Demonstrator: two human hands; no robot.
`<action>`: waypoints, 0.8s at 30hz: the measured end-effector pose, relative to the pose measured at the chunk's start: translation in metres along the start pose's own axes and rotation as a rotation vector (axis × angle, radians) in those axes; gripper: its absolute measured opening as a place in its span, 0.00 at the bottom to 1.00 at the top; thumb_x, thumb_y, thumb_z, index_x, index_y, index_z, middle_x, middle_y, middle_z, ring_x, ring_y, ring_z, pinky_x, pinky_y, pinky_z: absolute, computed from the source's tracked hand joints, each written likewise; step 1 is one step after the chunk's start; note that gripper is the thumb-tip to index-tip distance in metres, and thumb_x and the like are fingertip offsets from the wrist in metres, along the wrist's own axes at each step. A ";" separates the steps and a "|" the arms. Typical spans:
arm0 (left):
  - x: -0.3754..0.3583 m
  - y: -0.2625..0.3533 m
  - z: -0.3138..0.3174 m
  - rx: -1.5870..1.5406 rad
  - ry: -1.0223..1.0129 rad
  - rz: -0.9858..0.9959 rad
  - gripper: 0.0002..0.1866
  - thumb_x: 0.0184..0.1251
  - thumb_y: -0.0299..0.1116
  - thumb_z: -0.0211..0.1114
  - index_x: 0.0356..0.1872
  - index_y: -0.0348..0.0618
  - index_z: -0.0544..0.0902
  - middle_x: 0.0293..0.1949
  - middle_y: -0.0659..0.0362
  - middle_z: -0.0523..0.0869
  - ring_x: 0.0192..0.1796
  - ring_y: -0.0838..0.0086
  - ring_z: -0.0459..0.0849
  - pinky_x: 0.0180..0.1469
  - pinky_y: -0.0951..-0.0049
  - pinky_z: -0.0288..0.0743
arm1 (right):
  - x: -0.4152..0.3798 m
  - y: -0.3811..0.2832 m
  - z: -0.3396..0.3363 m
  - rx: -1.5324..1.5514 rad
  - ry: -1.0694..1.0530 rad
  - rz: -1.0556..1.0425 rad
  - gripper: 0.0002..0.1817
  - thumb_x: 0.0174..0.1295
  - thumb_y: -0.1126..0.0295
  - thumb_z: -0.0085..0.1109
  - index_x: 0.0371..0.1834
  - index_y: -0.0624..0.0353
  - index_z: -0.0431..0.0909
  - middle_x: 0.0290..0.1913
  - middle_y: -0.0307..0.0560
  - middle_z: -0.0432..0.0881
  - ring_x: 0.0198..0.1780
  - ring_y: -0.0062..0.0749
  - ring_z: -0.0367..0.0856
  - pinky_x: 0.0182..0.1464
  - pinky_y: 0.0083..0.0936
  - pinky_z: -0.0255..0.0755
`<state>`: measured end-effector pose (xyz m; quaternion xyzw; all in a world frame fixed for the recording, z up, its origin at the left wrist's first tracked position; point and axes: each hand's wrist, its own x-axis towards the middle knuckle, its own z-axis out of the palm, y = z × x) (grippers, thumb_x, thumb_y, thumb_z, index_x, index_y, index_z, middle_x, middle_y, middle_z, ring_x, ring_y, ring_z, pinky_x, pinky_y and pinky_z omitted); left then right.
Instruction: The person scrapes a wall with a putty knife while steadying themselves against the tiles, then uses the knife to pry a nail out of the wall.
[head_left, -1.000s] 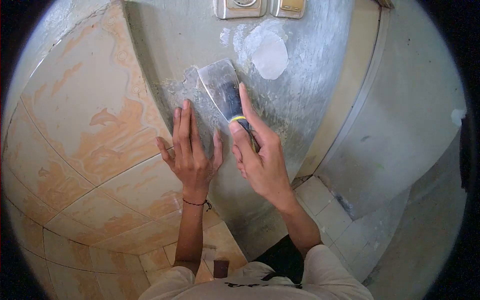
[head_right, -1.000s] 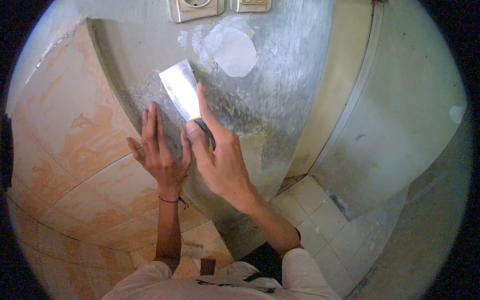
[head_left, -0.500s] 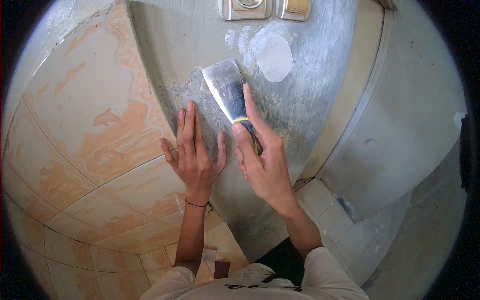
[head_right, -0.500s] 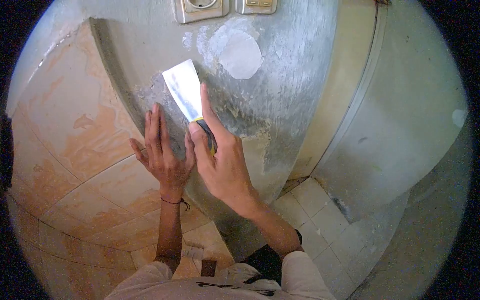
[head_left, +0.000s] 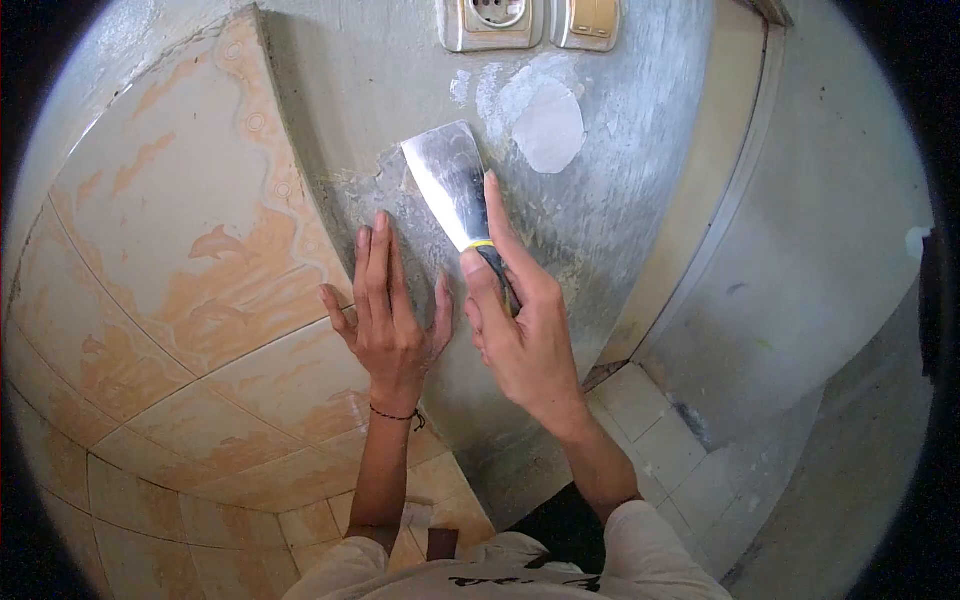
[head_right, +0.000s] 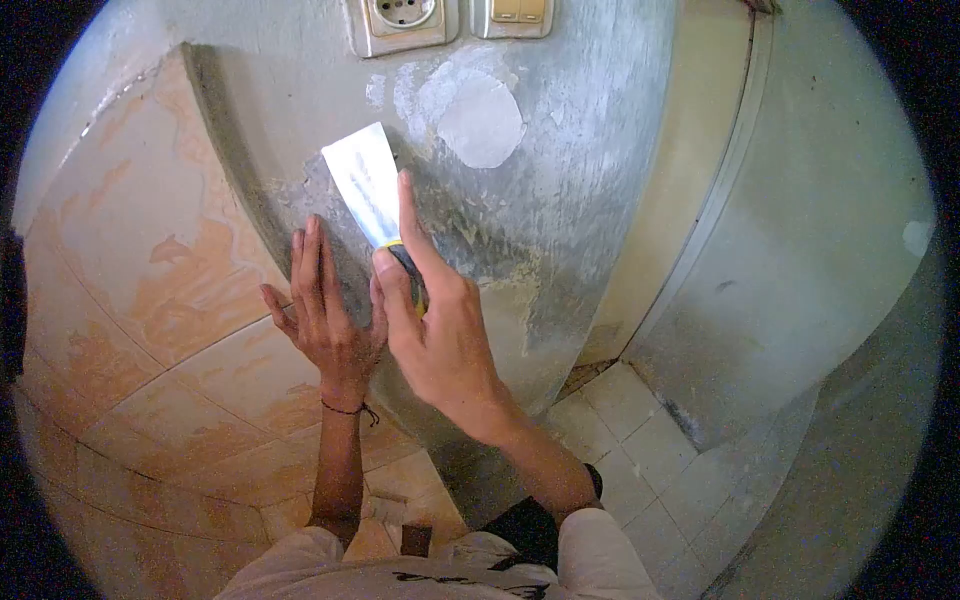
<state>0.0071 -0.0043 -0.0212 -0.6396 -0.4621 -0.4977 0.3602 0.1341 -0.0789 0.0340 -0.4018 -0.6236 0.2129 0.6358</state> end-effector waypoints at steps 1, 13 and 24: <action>0.000 0.000 0.000 -0.003 0.002 -0.001 0.34 0.69 0.46 0.66 0.71 0.38 0.76 0.73 0.62 0.79 0.73 0.72 0.77 0.85 0.52 0.29 | 0.000 0.000 0.000 0.007 0.000 0.000 0.33 0.81 0.63 0.51 0.86 0.52 0.53 0.27 0.30 0.71 0.24 0.11 0.65 0.22 0.15 0.62; 0.000 0.000 -0.002 -0.003 -0.005 -0.013 0.32 0.69 0.46 0.65 0.70 0.39 0.78 0.72 0.62 0.79 0.73 0.72 0.77 0.85 0.51 0.29 | -0.003 0.001 0.004 0.089 -0.001 0.026 0.34 0.81 0.63 0.50 0.86 0.52 0.52 0.23 0.28 0.68 0.21 0.10 0.63 0.20 0.14 0.61; 0.000 0.000 0.000 -0.010 -0.004 -0.011 0.33 0.70 0.47 0.65 0.71 0.39 0.77 0.73 0.63 0.78 0.74 0.72 0.76 0.85 0.52 0.29 | 0.004 0.004 0.001 0.157 -0.041 0.035 0.34 0.81 0.64 0.50 0.87 0.49 0.50 0.21 0.28 0.66 0.19 0.09 0.60 0.18 0.13 0.58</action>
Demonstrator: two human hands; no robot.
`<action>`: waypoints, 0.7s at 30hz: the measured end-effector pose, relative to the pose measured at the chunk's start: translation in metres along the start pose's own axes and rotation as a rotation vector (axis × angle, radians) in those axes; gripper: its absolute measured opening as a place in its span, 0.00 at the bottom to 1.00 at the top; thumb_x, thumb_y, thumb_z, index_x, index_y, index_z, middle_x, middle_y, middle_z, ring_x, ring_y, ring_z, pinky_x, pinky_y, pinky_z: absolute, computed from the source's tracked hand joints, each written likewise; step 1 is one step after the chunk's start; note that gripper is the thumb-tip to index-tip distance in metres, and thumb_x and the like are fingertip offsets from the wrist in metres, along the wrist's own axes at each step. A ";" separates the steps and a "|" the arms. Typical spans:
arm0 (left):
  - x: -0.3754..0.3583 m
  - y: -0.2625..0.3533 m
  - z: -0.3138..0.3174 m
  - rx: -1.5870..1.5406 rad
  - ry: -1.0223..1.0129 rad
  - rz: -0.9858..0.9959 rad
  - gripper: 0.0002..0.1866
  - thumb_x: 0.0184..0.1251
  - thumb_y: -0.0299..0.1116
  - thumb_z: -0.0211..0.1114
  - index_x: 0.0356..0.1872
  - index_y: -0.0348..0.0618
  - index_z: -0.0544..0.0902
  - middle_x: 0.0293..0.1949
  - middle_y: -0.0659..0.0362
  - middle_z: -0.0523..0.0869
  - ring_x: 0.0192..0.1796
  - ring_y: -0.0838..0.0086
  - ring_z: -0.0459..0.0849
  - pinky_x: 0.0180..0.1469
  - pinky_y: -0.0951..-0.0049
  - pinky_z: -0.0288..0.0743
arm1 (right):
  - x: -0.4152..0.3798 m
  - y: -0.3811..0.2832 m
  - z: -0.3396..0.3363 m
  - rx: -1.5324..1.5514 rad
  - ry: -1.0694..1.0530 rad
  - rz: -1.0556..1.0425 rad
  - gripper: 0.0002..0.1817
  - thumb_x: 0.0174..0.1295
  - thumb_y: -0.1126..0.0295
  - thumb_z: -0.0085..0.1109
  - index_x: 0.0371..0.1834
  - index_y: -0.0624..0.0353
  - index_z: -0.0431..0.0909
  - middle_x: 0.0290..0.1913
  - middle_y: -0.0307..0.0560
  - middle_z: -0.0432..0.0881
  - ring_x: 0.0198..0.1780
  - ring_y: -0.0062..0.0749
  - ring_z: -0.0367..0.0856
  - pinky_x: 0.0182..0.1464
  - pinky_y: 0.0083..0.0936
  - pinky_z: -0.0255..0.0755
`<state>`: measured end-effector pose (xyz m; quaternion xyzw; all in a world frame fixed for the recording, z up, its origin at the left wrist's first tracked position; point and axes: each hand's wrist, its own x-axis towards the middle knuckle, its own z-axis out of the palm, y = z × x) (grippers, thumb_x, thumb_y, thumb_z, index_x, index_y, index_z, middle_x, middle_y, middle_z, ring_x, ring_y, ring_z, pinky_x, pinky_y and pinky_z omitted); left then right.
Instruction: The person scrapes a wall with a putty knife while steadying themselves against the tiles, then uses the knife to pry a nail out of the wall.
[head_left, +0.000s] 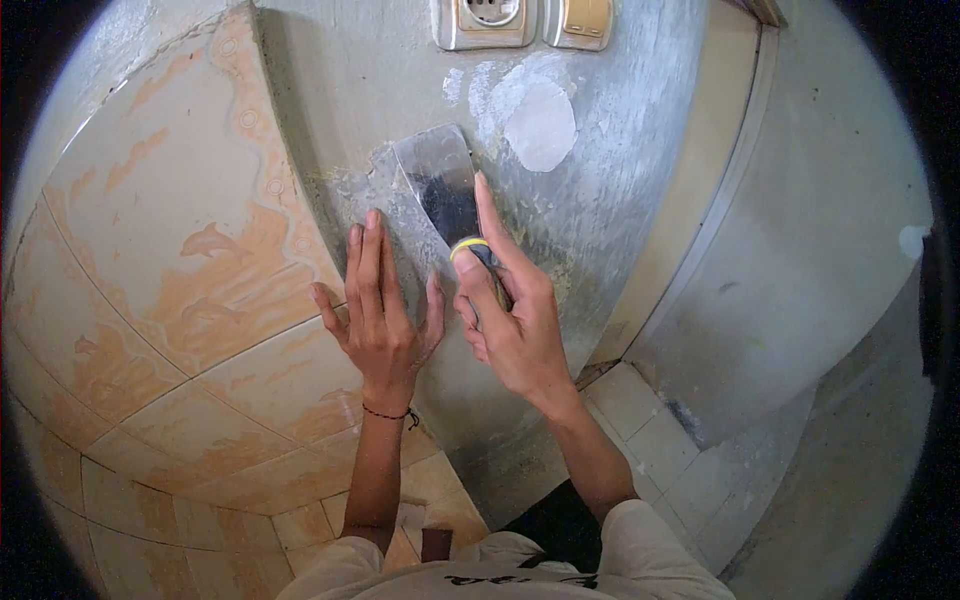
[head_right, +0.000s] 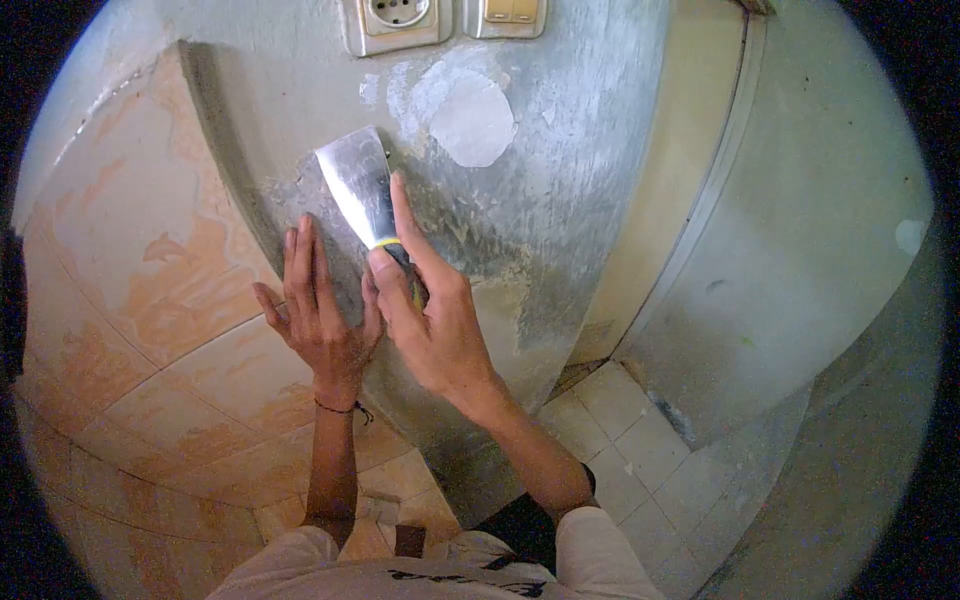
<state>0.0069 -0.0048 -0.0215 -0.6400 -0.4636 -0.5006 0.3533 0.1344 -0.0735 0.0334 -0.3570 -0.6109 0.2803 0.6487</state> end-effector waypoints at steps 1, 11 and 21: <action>0.001 0.000 0.000 -0.002 -0.001 0.004 0.33 0.70 0.47 0.65 0.71 0.39 0.77 0.73 0.63 0.78 0.74 0.72 0.76 0.85 0.52 0.29 | 0.000 0.000 0.000 0.008 0.002 0.001 0.34 0.81 0.64 0.50 0.87 0.49 0.50 0.21 0.28 0.66 0.19 0.09 0.60 0.18 0.13 0.58; 0.000 0.000 -0.001 0.008 0.003 0.005 0.33 0.69 0.47 0.66 0.71 0.39 0.77 0.73 0.62 0.79 0.73 0.73 0.77 0.85 0.52 0.29 | 0.002 -0.007 -0.001 0.066 -0.034 0.106 0.35 0.79 0.67 0.51 0.85 0.61 0.51 0.41 0.43 0.81 0.39 0.20 0.75 0.44 0.22 0.75; 0.001 -0.001 0.000 -0.004 0.015 0.017 0.33 0.68 0.46 0.66 0.71 0.39 0.77 0.73 0.62 0.78 0.73 0.73 0.77 0.85 0.52 0.29 | -0.005 -0.004 0.005 0.056 -0.013 0.060 0.35 0.81 0.65 0.50 0.86 0.57 0.49 0.33 0.35 0.74 0.32 0.17 0.70 0.35 0.18 0.71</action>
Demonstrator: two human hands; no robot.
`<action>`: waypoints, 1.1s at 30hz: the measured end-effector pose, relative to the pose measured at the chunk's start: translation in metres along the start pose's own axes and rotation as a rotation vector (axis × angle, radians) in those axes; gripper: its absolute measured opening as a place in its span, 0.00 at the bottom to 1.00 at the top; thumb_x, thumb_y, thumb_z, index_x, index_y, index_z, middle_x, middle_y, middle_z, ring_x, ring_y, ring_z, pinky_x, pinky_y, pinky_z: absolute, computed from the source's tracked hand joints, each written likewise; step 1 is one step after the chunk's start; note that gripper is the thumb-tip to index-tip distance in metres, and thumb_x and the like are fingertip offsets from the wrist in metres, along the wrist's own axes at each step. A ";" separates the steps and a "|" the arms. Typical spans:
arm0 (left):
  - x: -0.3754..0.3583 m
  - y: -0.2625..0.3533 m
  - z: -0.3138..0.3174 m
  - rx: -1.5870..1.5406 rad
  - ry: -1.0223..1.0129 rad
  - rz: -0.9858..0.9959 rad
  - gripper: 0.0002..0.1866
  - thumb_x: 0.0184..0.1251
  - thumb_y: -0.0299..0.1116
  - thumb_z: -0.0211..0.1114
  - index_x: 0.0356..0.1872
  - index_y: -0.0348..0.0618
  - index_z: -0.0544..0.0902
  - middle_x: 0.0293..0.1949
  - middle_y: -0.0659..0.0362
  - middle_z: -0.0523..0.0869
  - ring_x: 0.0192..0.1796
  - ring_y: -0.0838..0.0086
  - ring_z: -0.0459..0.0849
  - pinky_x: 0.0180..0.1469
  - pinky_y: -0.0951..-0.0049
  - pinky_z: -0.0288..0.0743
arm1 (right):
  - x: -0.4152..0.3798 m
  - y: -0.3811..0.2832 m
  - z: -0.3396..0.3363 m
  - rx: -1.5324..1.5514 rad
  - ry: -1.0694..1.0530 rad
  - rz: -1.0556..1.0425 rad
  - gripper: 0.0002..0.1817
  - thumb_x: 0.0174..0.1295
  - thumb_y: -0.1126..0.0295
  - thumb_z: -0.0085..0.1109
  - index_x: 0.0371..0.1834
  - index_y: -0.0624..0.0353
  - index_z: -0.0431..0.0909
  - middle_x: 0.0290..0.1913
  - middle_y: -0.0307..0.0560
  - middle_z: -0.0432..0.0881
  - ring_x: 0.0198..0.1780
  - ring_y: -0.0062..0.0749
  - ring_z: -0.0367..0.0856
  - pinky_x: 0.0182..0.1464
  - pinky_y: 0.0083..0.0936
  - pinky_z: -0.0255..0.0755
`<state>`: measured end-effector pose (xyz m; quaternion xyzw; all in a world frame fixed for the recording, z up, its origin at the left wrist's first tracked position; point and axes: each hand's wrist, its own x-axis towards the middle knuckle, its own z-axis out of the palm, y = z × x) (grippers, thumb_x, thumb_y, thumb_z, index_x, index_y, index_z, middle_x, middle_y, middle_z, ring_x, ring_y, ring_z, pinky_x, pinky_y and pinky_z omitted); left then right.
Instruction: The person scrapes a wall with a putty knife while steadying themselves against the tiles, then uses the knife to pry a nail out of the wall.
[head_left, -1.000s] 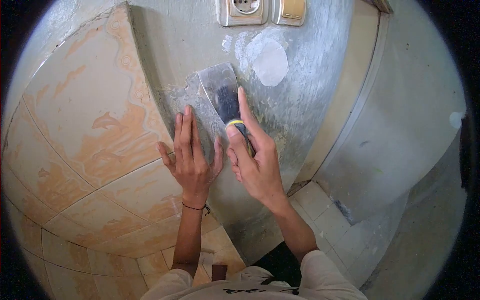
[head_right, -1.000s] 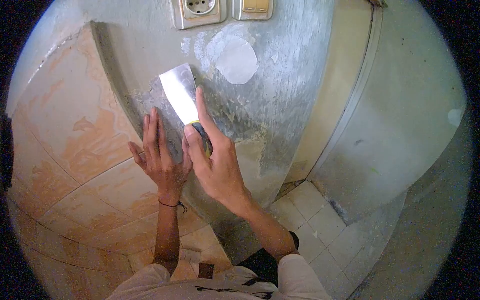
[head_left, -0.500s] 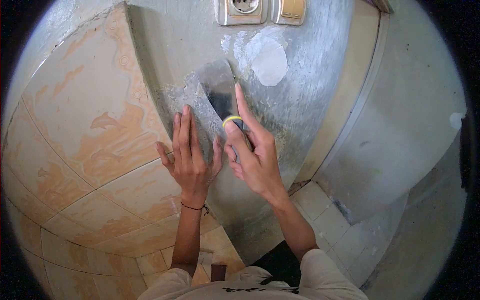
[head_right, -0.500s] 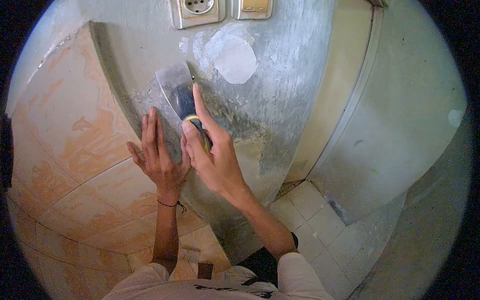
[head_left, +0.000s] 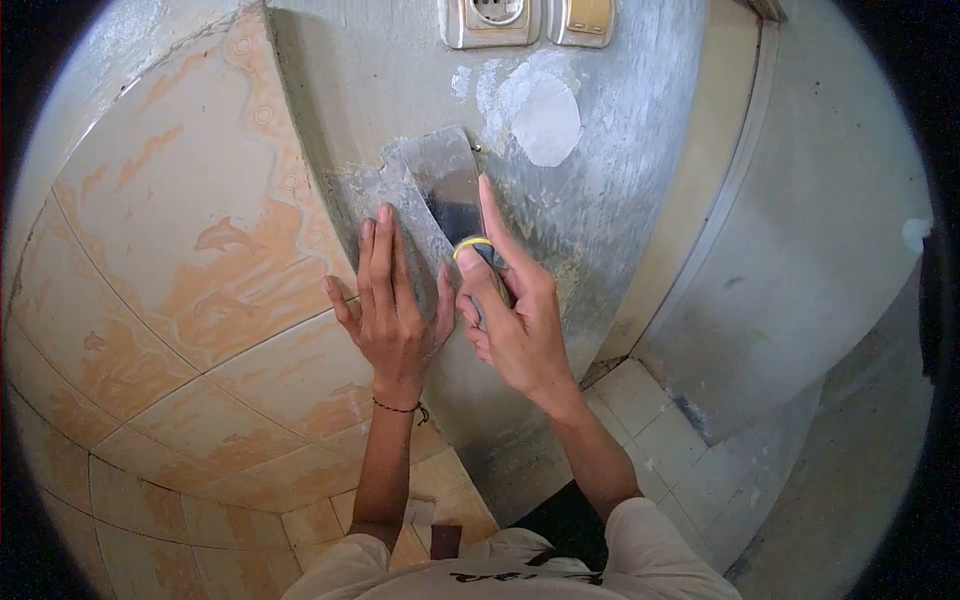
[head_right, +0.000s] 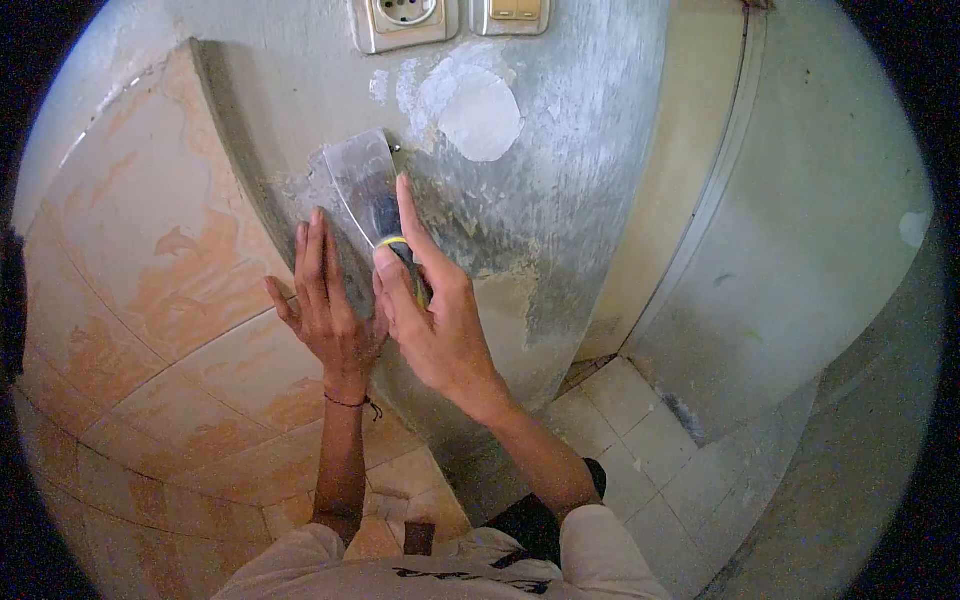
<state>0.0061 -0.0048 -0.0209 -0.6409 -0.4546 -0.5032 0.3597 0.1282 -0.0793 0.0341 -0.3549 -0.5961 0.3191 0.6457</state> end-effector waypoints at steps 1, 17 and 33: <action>0.001 0.000 0.000 -0.002 0.002 0.003 0.33 0.68 0.46 0.66 0.71 0.39 0.77 0.73 0.62 0.78 0.73 0.73 0.77 0.85 0.52 0.29 | -0.001 -0.001 0.001 0.015 -0.001 0.014 0.35 0.81 0.65 0.50 0.87 0.57 0.49 0.32 0.34 0.74 0.31 0.16 0.69 0.33 0.18 0.70; -0.003 -0.004 0.001 -0.074 -0.002 0.031 0.34 0.67 0.44 0.68 0.71 0.37 0.76 0.76 0.62 0.75 0.76 0.71 0.74 0.85 0.51 0.30 | -0.014 0.037 0.004 -0.199 0.101 -0.075 0.33 0.82 0.61 0.50 0.86 0.49 0.52 0.25 0.29 0.68 0.22 0.11 0.63 0.23 0.15 0.62; -0.001 0.006 -0.006 0.040 -0.006 -0.023 0.30 0.66 0.43 0.69 0.67 0.39 0.80 0.71 0.63 0.80 0.73 0.71 0.77 0.85 0.51 0.33 | -0.013 0.013 -0.028 -0.012 -0.112 0.119 0.26 0.80 0.65 0.51 0.75 0.67 0.66 0.37 0.54 0.85 0.36 0.32 0.88 0.37 0.29 0.79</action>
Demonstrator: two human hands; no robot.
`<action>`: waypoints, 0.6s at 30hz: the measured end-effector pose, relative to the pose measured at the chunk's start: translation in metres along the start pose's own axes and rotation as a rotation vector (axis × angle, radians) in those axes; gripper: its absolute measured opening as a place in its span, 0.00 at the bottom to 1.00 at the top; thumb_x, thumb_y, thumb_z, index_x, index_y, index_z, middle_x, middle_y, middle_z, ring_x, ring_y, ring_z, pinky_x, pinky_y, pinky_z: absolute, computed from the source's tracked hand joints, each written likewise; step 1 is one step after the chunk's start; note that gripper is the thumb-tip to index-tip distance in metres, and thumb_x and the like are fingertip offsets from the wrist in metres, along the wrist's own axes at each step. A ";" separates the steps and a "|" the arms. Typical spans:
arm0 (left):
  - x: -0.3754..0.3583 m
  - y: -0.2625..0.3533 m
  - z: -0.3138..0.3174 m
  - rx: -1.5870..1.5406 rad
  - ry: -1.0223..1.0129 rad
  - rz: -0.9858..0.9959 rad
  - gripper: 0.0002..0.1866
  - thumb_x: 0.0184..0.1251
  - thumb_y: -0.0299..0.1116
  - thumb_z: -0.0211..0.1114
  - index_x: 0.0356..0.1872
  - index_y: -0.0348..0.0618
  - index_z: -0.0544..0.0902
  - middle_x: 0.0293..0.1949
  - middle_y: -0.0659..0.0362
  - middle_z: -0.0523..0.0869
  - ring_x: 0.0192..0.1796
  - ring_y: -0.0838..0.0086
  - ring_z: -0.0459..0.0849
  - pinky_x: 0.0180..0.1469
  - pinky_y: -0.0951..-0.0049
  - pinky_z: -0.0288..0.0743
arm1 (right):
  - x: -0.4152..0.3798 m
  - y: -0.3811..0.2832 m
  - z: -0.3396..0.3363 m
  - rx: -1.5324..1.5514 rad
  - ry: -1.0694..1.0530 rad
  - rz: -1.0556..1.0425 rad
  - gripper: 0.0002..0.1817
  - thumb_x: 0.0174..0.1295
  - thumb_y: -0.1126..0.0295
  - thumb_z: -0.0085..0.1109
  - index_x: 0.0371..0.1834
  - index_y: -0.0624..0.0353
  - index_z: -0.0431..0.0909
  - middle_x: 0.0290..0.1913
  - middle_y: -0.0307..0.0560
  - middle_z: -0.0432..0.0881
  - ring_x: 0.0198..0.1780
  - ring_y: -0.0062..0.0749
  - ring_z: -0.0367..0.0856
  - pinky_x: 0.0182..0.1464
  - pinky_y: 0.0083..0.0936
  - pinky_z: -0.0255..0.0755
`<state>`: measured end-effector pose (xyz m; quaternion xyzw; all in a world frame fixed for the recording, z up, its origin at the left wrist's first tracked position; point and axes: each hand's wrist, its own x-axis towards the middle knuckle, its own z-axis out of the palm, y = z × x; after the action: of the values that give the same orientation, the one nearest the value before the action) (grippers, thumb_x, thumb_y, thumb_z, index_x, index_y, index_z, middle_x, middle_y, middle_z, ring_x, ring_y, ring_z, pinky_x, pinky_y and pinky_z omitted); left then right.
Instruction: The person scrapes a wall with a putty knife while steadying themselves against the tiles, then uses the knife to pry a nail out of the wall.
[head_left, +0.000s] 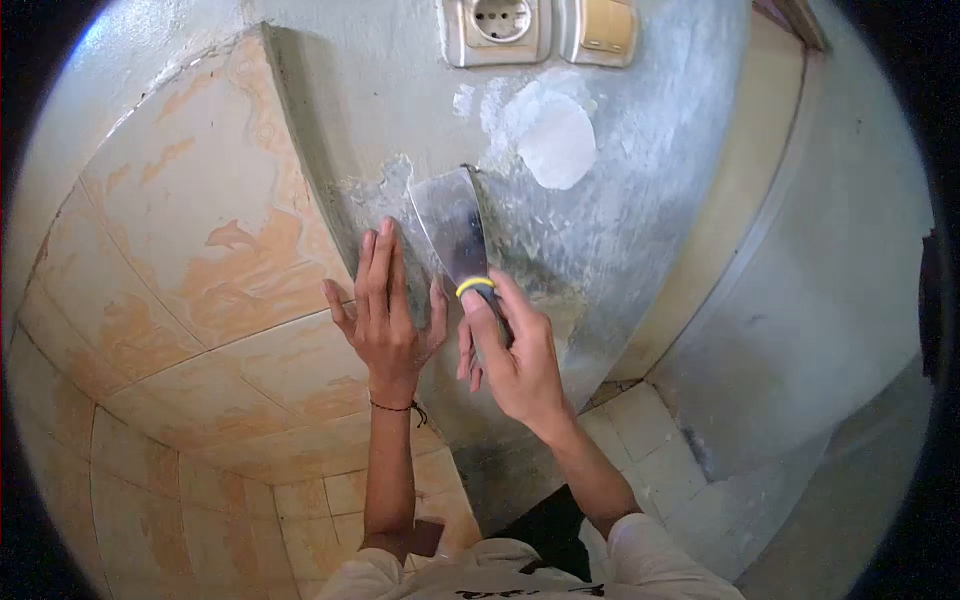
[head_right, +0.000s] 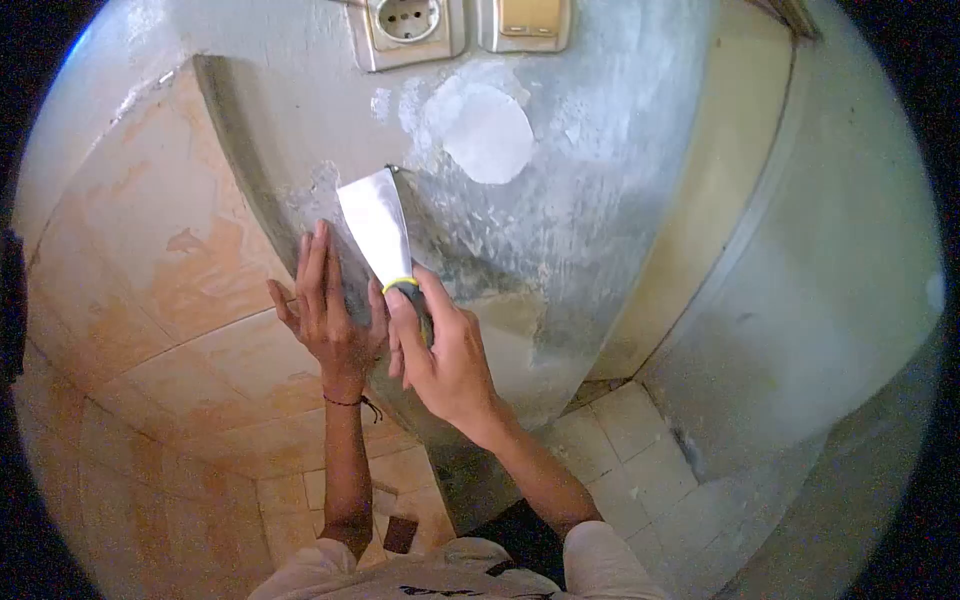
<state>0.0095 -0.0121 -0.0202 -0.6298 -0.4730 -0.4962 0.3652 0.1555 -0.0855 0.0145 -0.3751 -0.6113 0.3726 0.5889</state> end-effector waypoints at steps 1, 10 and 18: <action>0.000 0.000 0.000 0.008 -0.007 -0.001 0.29 0.66 0.44 0.69 0.66 0.39 0.81 0.71 0.63 0.81 0.73 0.71 0.78 0.85 0.51 0.33 | 0.002 -0.006 -0.003 0.117 -0.086 0.103 0.24 0.80 0.66 0.51 0.73 0.68 0.68 0.34 0.51 0.84 0.33 0.28 0.88 0.33 0.27 0.79; 0.004 -0.013 0.004 0.070 0.012 0.008 0.27 0.69 0.50 0.62 0.61 0.45 0.87 0.67 0.67 0.84 0.70 0.75 0.80 0.86 0.53 0.35 | 0.020 0.017 0.005 1.092 -0.279 0.159 0.34 0.81 0.60 0.45 0.85 0.45 0.43 0.36 0.43 0.64 0.30 0.26 0.70 0.19 0.26 0.83; 0.005 -0.007 0.005 0.056 0.040 -0.030 0.27 0.69 0.50 0.61 0.62 0.45 0.87 0.66 0.67 0.85 0.69 0.75 0.81 0.86 0.53 0.37 | 0.024 0.007 -0.032 0.938 -0.392 0.348 0.32 0.84 0.53 0.41 0.85 0.52 0.51 0.31 0.38 0.66 0.14 0.13 0.57 0.10 0.13 0.51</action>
<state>0.0048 -0.0044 -0.0170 -0.6024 -0.4886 -0.5005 0.3846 0.1873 -0.0602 0.0200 -0.0911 -0.4064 0.7608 0.4978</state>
